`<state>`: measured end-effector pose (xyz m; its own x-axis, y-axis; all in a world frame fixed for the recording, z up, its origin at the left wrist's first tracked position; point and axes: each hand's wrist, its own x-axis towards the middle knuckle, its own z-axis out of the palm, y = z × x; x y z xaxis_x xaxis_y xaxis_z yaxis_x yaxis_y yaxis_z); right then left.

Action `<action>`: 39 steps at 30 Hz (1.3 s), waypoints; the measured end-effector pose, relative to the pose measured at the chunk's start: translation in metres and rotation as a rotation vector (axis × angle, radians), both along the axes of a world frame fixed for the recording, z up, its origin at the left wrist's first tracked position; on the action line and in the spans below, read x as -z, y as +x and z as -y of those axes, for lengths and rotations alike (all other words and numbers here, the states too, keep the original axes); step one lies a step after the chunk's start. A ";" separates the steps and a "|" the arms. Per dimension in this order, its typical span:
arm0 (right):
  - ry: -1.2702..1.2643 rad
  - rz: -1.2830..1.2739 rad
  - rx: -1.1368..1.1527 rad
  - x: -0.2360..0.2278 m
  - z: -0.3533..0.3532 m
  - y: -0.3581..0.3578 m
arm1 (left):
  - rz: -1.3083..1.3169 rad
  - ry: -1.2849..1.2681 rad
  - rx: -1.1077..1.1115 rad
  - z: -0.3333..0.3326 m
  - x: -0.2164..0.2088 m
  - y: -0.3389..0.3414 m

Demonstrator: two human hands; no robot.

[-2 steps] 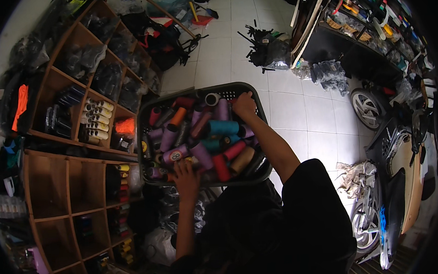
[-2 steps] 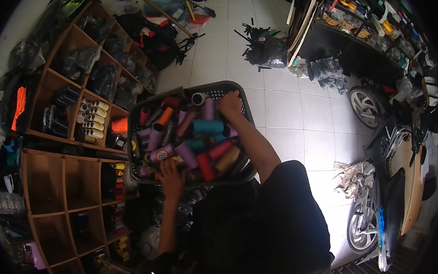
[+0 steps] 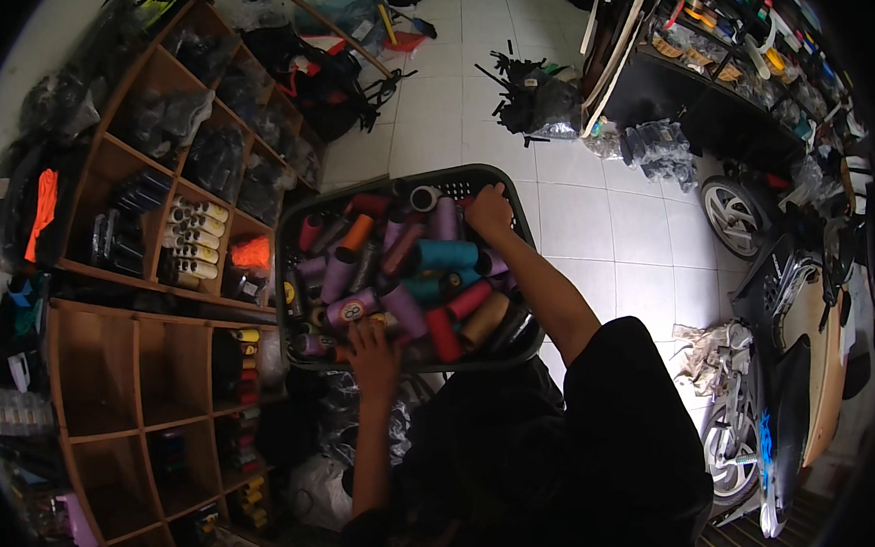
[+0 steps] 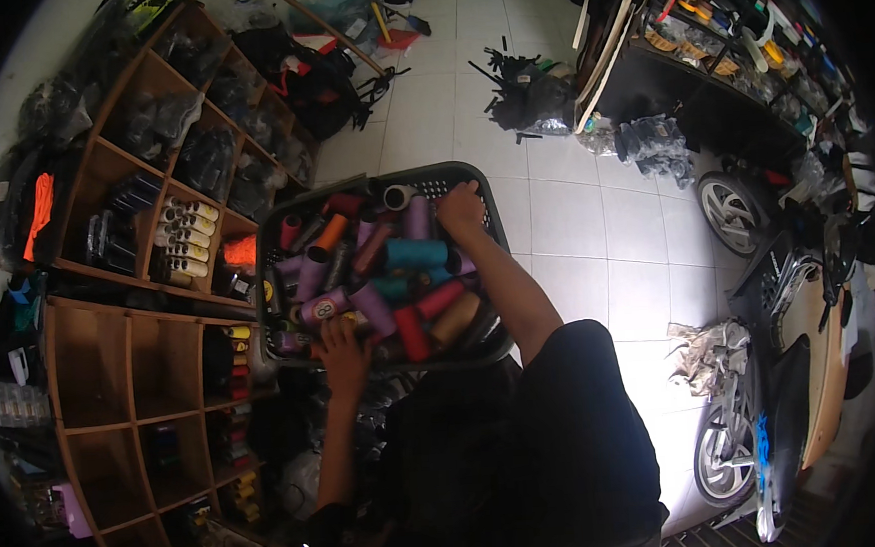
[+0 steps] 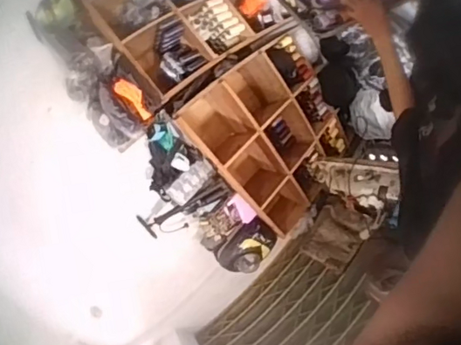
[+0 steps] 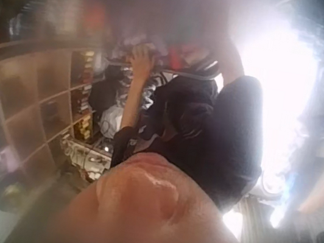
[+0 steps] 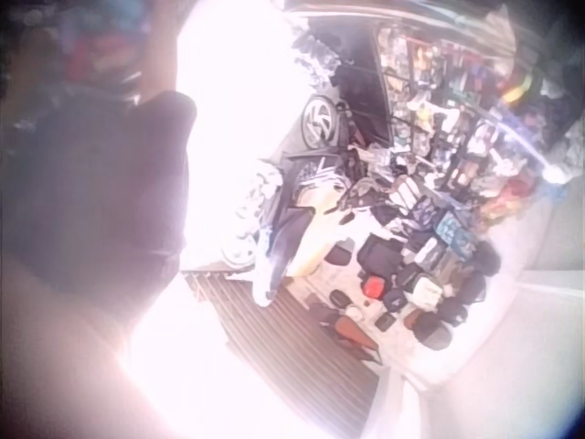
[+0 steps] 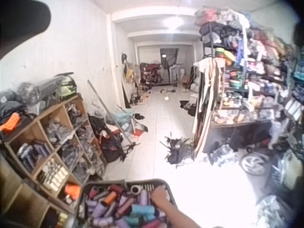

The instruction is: The person repeatedly picks up colorful thread spools from a plastic basket and places them into a wooden shelving unit. The person sorts the spools by color and arranges them in rows on the shelves.

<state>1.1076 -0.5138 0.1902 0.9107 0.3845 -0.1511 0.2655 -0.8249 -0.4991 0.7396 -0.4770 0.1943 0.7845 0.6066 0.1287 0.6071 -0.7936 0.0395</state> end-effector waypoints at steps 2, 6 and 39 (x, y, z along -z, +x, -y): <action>0.015 0.032 0.022 0.006 0.002 0.000 | -0.003 -0.012 0.002 0.000 -0.001 0.002; 0.072 0.072 0.020 -0.002 0.018 0.004 | -0.001 -0.021 0.001 0.003 -0.006 0.004; -0.615 0.498 -0.439 0.044 -0.014 0.028 | 0.112 -0.062 -0.024 0.003 -0.013 0.011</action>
